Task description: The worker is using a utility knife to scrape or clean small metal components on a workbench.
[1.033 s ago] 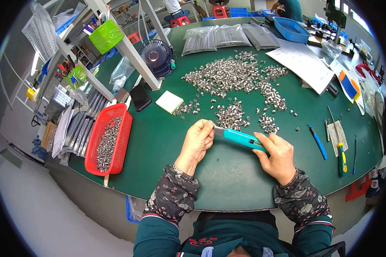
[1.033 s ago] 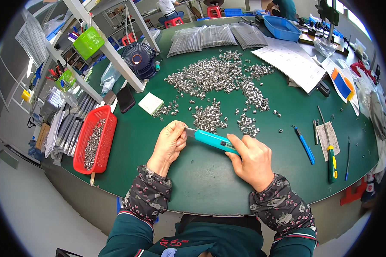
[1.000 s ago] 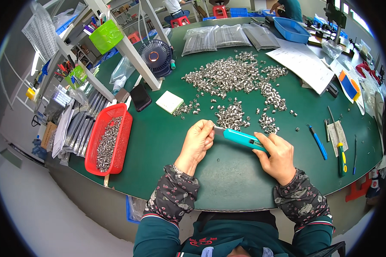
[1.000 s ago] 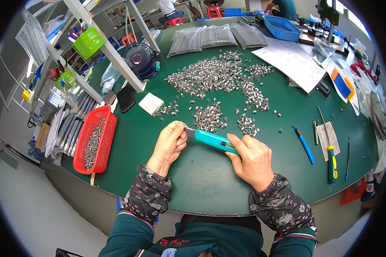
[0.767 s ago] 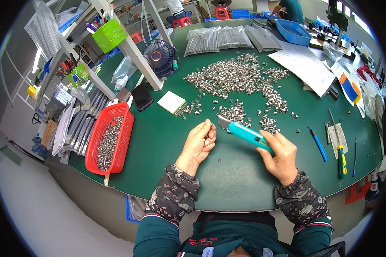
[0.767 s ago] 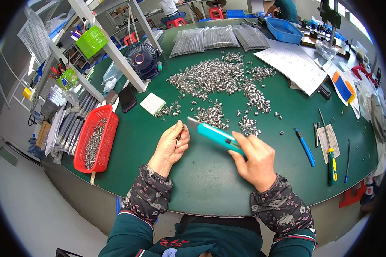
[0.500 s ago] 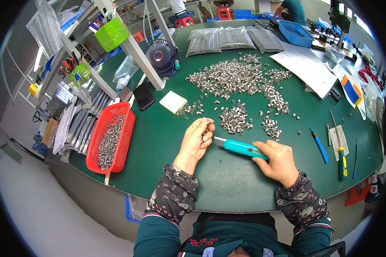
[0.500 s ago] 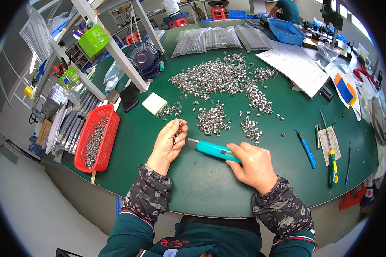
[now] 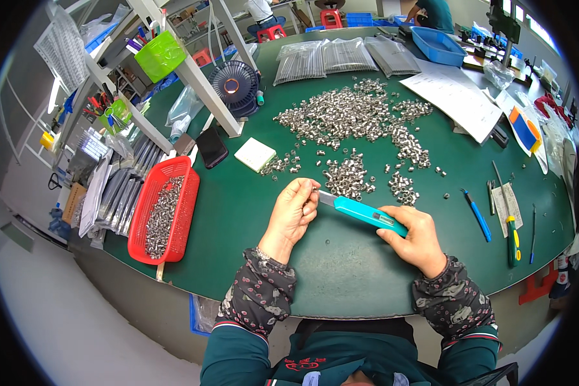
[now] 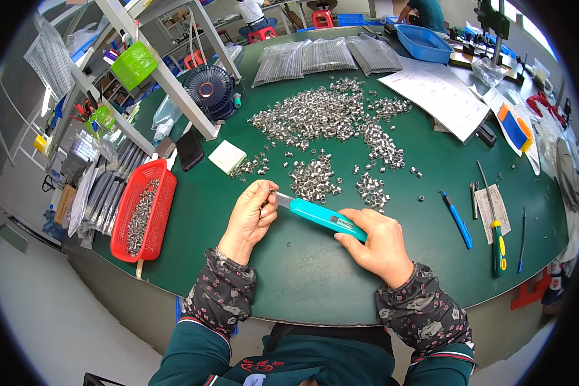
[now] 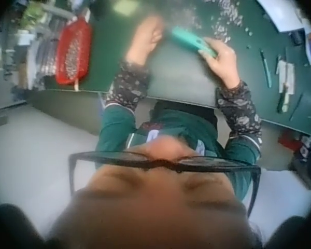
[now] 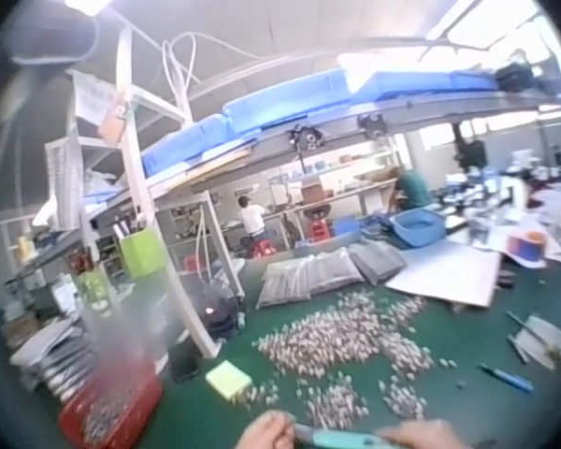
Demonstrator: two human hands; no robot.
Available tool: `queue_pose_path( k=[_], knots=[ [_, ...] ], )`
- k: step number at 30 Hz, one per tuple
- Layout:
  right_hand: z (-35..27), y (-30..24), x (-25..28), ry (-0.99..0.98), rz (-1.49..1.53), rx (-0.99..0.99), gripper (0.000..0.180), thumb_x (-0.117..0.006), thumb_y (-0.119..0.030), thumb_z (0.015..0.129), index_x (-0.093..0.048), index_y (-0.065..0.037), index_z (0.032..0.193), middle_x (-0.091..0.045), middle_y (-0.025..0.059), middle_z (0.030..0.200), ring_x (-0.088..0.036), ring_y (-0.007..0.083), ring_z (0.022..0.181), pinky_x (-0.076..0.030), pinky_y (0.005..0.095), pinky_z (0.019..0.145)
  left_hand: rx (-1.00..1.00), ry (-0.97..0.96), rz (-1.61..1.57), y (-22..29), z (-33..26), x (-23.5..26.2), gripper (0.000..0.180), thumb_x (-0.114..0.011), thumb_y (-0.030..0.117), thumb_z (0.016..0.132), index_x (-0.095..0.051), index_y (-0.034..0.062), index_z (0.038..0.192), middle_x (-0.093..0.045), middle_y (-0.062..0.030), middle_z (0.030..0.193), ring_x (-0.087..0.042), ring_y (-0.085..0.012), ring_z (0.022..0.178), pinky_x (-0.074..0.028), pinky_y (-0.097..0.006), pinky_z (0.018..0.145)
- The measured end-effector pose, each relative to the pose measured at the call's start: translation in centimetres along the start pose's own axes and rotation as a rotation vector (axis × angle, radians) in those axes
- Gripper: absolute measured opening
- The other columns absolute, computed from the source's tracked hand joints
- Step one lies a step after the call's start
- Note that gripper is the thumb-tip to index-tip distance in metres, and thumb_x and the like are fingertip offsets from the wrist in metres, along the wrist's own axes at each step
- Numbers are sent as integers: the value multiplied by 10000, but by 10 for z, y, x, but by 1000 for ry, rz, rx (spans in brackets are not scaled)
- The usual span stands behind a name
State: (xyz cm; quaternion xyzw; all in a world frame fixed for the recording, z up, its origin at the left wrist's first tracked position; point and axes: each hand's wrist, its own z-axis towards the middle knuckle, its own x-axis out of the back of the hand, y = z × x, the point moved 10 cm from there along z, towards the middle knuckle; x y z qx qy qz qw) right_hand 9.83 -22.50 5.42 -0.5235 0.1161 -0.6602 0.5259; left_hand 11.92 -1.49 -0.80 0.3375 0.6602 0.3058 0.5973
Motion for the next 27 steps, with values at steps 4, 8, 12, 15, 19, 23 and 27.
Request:
queue_pose_path(
  k=[4,8,12,15,19,23,27],
  knots=[
    [0,0,-2,-34,0,-12,319,-702,-180,698,-641,-83,996,-594,112,731,-588,292,647,-467,355,583,-1,-12,71,-1,0,-3,176,-527,208,929,-557,43,874,-486,7,651,-360,-22,456,-244,-151,351],
    [-1,-8,3,-10,-112,16,333,-706,-168,691,-635,-87,1007,-557,107,701,-569,281,609,-453,362,552,19,7,158,-4,-2,-5,189,-536,223,925,-549,51,848,-478,13,633,-344,-19,440,-240,-153,350],
    [-4,-28,8,117,-259,160,357,-716,-139,675,-624,-87,1016,-506,95,666,-538,271,562,-429,360,512,101,119,149,-9,-6,5,246,-526,271,930,-532,51,820,-472,10,628,-338,-26,429,-231,-157,342],
    [-2,-18,24,239,-152,121,353,-714,-117,674,-620,-78,1013,-505,89,664,-530,273,554,-421,352,503,123,137,106,-11,-4,10,275,-513,294,935,-529,44,820,-475,1,641,-346,-32,436,-228,-160,336],
    [-1,-18,17,172,-146,128,341,-708,-129,684,-621,-77,1010,-513,96,665,-525,268,546,-413,350,497,86,134,96,-7,-2,14,270,-501,282,941,-539,34,843,-500,-18,682,-355,-34,451,-237,-160,333],
    [-1,-16,15,147,-150,101,337,-709,-136,686,-622,-76,1007,-514,97,662,-525,267,539,-413,356,495,39,121,103,-3,-1,14,250,-491,258,948,-552,26,875,-526,-29,716,-352,-31,453,-244,-156,336],
    [-1,-15,14,147,-144,103,333,-709,-136,686,-623,-77,1002,-511,95,658,-526,268,536,-411,359,492,12,107,101,0,0,13,220,-492,221,947,-572,17,934,-548,-39,764,-362,-25,475,-255,-148,353]
  ],
)
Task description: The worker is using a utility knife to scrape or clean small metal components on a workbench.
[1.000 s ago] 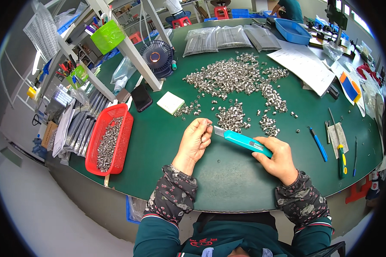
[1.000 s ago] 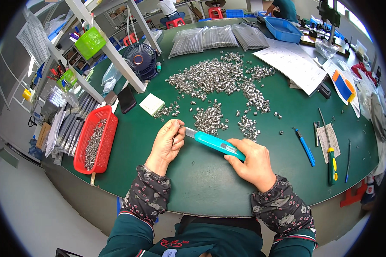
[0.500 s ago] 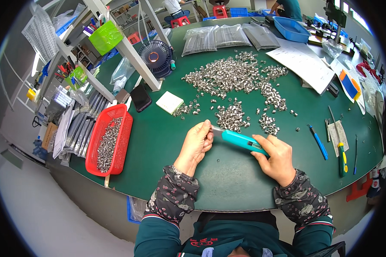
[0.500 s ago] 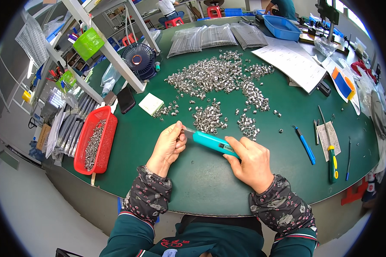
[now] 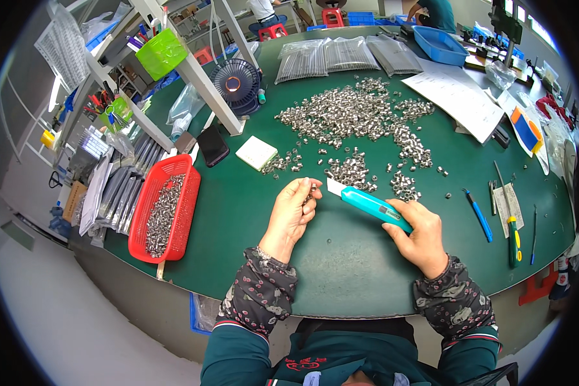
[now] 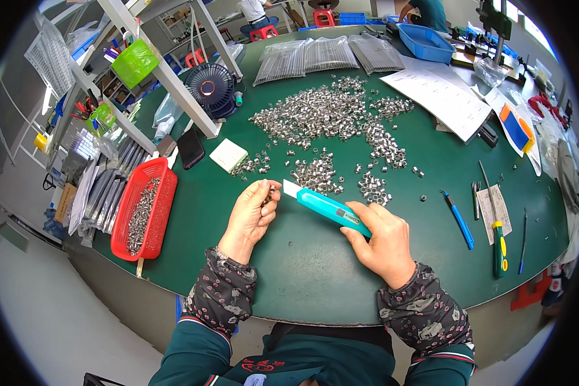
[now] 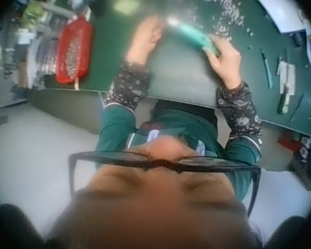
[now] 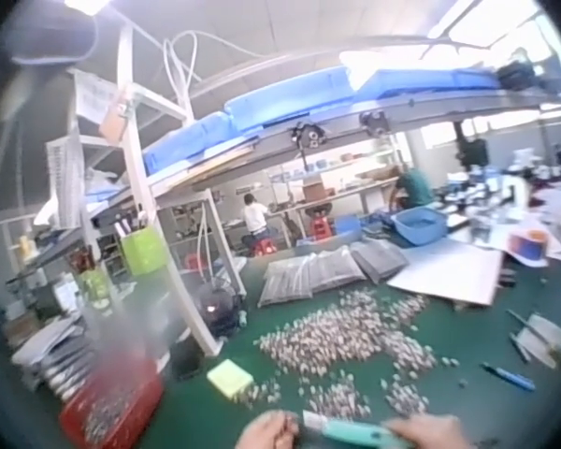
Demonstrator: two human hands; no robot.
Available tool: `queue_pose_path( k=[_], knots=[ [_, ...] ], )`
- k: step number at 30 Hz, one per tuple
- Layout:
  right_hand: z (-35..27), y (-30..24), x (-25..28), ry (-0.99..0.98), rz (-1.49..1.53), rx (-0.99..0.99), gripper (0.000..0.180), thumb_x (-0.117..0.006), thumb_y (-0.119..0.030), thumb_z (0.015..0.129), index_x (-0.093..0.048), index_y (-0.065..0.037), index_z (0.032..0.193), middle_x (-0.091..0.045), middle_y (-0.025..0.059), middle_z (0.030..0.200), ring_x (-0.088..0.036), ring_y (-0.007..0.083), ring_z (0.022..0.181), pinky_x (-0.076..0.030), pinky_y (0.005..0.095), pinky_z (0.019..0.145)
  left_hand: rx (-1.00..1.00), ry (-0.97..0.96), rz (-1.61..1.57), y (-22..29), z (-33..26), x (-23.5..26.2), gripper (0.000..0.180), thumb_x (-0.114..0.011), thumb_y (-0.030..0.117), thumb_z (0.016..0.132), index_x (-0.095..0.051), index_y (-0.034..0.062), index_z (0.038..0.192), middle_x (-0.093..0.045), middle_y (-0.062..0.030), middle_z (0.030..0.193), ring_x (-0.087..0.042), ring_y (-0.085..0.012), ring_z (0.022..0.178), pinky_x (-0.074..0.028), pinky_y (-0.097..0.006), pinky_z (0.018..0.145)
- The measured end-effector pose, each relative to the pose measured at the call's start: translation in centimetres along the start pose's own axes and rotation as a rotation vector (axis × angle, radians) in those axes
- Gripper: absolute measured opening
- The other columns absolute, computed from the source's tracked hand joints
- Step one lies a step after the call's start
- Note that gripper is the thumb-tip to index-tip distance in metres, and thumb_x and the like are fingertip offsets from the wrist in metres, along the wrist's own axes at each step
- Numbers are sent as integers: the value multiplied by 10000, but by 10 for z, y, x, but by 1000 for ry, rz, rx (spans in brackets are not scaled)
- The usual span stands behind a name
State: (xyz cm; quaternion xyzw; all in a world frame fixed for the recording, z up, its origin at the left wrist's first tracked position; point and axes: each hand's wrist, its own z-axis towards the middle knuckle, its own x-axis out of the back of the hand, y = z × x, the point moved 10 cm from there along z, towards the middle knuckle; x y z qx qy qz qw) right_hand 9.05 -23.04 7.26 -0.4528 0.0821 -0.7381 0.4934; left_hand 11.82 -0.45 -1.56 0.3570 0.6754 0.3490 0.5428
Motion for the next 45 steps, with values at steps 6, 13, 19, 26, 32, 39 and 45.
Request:
queue_pose_path(
  k=[6,13,19,26,32,39,45],
  knots=[
    [-1,0,0,-7,3,-2,330,-709,-140,686,-623,-79,999,-509,95,658,-529,272,544,-415,361,497,-2,-65,-21,1,0,-7,198,-501,189,942,-578,9,968,-555,-43,785,-375,-23,495,-266,-142,366],
    [-1,1,-3,-28,6,-11,330,-708,-151,688,-622,-78,999,-511,95,659,-539,275,560,-420,365,509,-6,-76,-29,2,-2,-9,193,-492,169,944,-571,2,1002,-559,-46,786,-384,-23,495,-273,-141,363],
    [-1,2,-2,-24,1,-14,332,-709,-158,690,-622,-78,1000,-512,98,659,-543,278,565,-423,367,512,18,-70,-19,-1,-1,-10,198,-487,167,946,-570,-5,996,-558,-44,773,-391,-24,494,-273,-139,361],
    [-1,5,-6,-70,40,-50,316,-706,-162,692,-633,-87,991,-536,99,668,-552,280,580,-434,365,525,4,-75,-17,1,-2,-12,172,-508,175,937,-566,21,986,-550,-37,753,-376,-23,481,-265,-142,352],
    [-4,15,-17,-153,155,-123,309,-698,-167,700,-642,-77,990,-583,113,708,-583,277,622,-461,354,574,-17,-81,-14,2,-2,-13,122,-523,169,928,-558,54,907,-533,-8,725,-343,-23,456,-244,-146,355],
    [-9,29,-26,-197,291,-222,314,-695,-175,712,-648,-66,1003,-609,121,738,-604,281,661,-469,354,598,-99,-92,119,10,-5,-20,108,-538,156,921,-559,51,904,-532,-6,686,-355,-16,447,-240,-146,356],
    [-5,7,-12,-138,32,-126,317,-703,-183,706,-640,-61,993,-560,102,682,-574,278,601,-449,367,542,-70,-25,106,4,-3,-12,118,-550,159,916,-556,43,895,-530,-8,672,-343,-12,434,-234,-148,358]
  ],
)
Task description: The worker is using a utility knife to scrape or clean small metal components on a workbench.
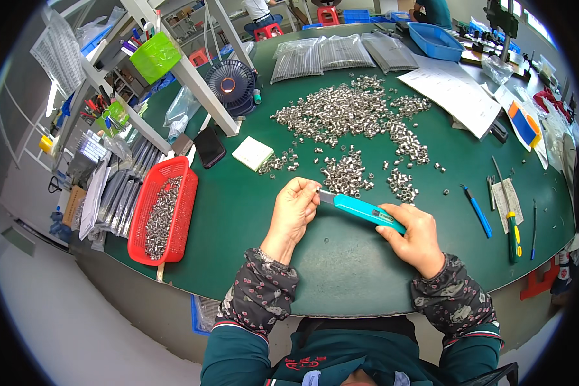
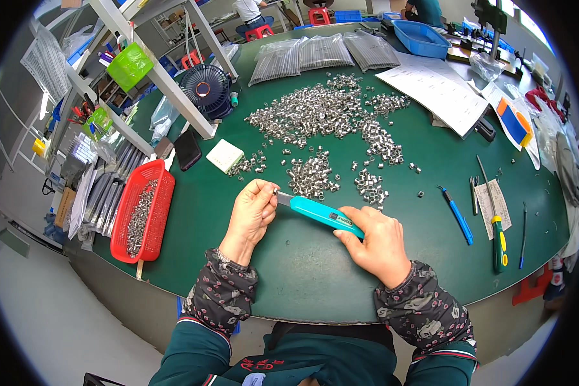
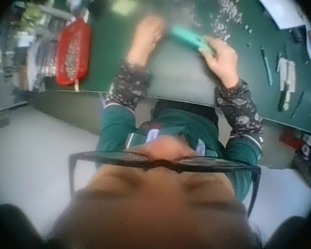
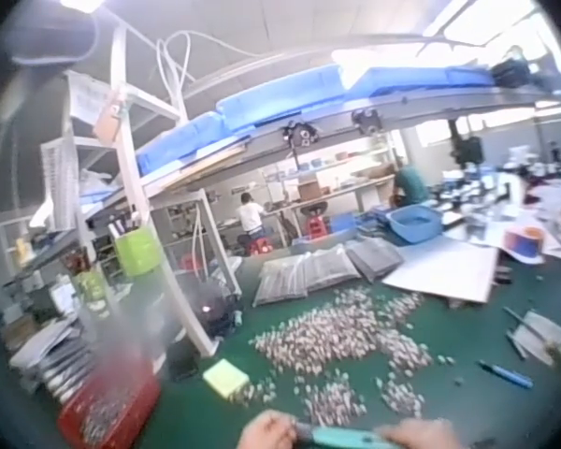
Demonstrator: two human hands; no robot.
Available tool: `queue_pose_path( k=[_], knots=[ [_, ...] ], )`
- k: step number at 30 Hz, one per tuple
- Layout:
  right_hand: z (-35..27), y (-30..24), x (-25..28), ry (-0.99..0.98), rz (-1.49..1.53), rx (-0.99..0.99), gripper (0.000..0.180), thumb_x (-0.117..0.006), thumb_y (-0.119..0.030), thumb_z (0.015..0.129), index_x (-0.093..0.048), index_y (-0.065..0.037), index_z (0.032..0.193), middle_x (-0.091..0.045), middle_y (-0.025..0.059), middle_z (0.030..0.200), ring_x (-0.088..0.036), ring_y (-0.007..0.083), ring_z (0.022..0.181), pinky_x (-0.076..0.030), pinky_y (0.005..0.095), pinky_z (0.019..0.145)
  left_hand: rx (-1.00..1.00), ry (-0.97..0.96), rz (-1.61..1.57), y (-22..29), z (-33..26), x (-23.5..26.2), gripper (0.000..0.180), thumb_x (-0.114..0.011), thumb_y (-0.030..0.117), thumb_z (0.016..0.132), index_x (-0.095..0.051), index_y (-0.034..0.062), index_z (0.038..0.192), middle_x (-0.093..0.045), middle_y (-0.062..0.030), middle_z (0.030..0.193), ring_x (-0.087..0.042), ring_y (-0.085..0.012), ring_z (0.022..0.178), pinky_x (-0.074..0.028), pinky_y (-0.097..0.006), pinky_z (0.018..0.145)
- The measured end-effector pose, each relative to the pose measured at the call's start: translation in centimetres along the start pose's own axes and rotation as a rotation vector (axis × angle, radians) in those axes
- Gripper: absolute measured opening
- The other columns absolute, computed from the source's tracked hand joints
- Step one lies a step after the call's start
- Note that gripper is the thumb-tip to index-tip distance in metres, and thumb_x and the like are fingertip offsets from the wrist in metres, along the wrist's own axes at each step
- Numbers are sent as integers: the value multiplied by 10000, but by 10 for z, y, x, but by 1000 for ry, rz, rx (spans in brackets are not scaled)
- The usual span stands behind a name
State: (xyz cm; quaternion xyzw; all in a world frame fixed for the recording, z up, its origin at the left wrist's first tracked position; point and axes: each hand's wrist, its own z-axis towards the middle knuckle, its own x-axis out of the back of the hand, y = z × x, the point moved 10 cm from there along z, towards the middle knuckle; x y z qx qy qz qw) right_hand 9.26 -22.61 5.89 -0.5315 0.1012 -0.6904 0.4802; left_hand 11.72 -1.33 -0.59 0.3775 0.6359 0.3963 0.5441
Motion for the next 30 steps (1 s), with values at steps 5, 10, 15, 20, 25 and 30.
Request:
queue_pose_path(
  k=[5,10,15,20,25,30],
  knots=[
    [-3,-21,9,122,-167,163,341,-713,-160,687,-626,-85,1008,-512,88,660,-540,266,548,-425,351,489,57,-9,-150,-9,1,2,138,-546,180,920,-556,46,891,-522,-10,678,-347,-18,442,-235,-148,349],
    [0,-13,14,151,-83,131,329,-702,-166,703,-622,-83,1011,-518,88,666,-544,272,550,-426,362,496,135,59,-238,-15,0,8,164,-537,201,925,-555,45,878,-511,-18,695,-345,-24,449,-237,-150,342],
    [1,-7,3,38,-40,77,299,-693,-191,719,-631,-91,995,-547,94,679,-567,287,575,-441,372,512,115,40,-222,-12,0,5,171,-539,205,924,-555,44,872,-511,-15,686,-342,-23,447,-237,-151,342],
    [2,-3,-1,0,-10,67,310,-696,-193,714,-632,-93,1000,-551,96,684,-568,288,580,-448,366,519,71,42,-139,-6,-2,1,169,-542,203,922,-554,43,870,-508,-7,671,-332,-22,435,-236,-152,343],
    [-1,-17,5,62,-144,139,339,-703,-165,705,-622,-79,1022,-551,97,695,-561,285,581,-447,351,523,44,110,-28,-4,-4,5,192,-538,216,925,-546,32,871,-502,-10,671,-339,-23,434,-235,-154,338],
    [0,-10,20,232,6,161,326,-699,-132,708,-614,-63,1015,-512,104,664,-532,273,556,-418,356,503,137,110,-164,-14,-1,12,222,-517,235,936,-542,22,878,-501,-23,687,-338,-26,438,-237,-156,338]
  ],
)
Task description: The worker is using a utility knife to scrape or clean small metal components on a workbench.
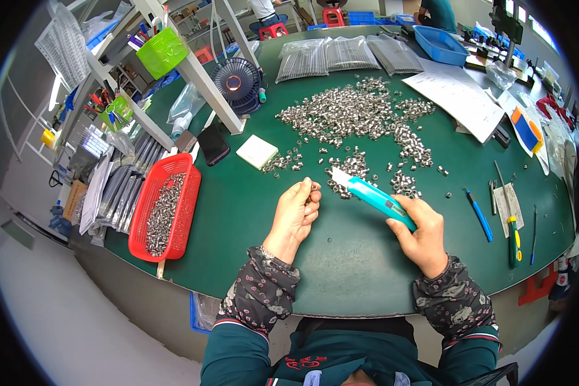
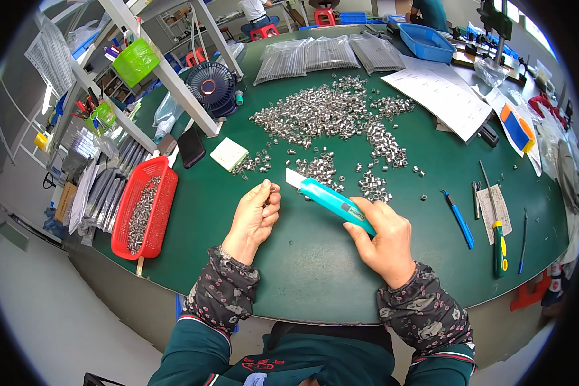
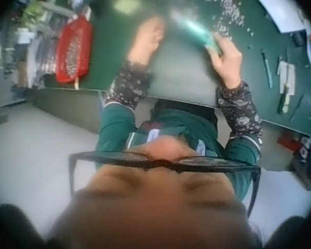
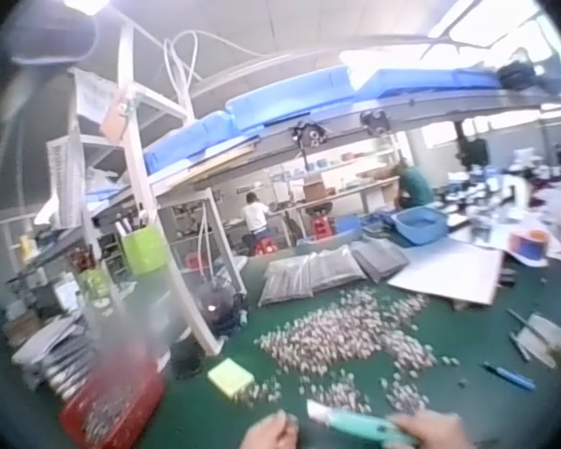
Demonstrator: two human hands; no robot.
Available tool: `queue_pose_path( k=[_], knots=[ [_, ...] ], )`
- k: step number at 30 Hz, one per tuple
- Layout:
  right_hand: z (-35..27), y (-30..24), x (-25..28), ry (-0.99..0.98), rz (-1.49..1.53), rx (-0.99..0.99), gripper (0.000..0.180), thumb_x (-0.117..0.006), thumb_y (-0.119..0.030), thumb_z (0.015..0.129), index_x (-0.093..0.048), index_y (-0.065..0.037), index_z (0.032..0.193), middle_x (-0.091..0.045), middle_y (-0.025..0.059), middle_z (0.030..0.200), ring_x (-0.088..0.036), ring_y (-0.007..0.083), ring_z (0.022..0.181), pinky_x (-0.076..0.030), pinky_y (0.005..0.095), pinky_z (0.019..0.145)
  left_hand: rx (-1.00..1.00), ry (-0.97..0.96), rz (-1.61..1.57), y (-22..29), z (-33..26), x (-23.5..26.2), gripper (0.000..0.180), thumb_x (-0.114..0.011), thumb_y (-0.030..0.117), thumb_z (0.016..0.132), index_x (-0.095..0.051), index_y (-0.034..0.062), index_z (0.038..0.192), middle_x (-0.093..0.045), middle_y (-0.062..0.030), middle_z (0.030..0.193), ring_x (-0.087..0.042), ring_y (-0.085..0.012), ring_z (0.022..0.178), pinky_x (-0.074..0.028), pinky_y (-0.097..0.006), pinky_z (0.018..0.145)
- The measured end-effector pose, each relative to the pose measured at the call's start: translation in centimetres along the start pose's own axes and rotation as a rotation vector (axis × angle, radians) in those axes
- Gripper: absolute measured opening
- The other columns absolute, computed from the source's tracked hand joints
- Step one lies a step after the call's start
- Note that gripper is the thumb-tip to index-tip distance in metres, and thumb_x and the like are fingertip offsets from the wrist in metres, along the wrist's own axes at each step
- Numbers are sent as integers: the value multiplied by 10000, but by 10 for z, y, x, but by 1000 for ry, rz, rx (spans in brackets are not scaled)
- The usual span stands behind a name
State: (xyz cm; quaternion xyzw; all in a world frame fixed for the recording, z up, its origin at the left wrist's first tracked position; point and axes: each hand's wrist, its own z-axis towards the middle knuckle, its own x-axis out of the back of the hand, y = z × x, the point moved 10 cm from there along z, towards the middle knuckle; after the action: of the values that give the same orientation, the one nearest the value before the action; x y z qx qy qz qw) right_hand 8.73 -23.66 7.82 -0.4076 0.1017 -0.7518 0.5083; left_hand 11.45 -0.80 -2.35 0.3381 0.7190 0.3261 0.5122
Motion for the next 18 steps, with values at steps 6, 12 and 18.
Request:
queue_pose_path(
  k=[6,12,18],
  knots=[
    [0,2,-2,-30,-2,-26,305,-698,-129,709,-617,-61,995,-508,101,655,-527,269,549,-411,357,502,18,14,-21,0,0,3,233,-504,240,942,-544,16,892,-504,-30,707,-337,-31,451,-237,-158,338],
    [0,3,-5,-44,-4,-30,307,-698,-131,708,-619,-61,996,-512,102,655,-527,269,545,-408,358,499,16,7,-41,1,0,4,235,-486,238,949,-546,15,905,-508,-35,715,-339,-38,452,-237,-159,339],
    [0,2,-3,-39,1,-34,300,-697,-131,707,-622,-59,989,-513,102,653,-528,270,545,-408,359,500,42,5,-100,-1,-1,4,249,-470,245,956,-551,12,922,-511,-41,716,-344,-43,452,-237,-159,337]
  ],
)
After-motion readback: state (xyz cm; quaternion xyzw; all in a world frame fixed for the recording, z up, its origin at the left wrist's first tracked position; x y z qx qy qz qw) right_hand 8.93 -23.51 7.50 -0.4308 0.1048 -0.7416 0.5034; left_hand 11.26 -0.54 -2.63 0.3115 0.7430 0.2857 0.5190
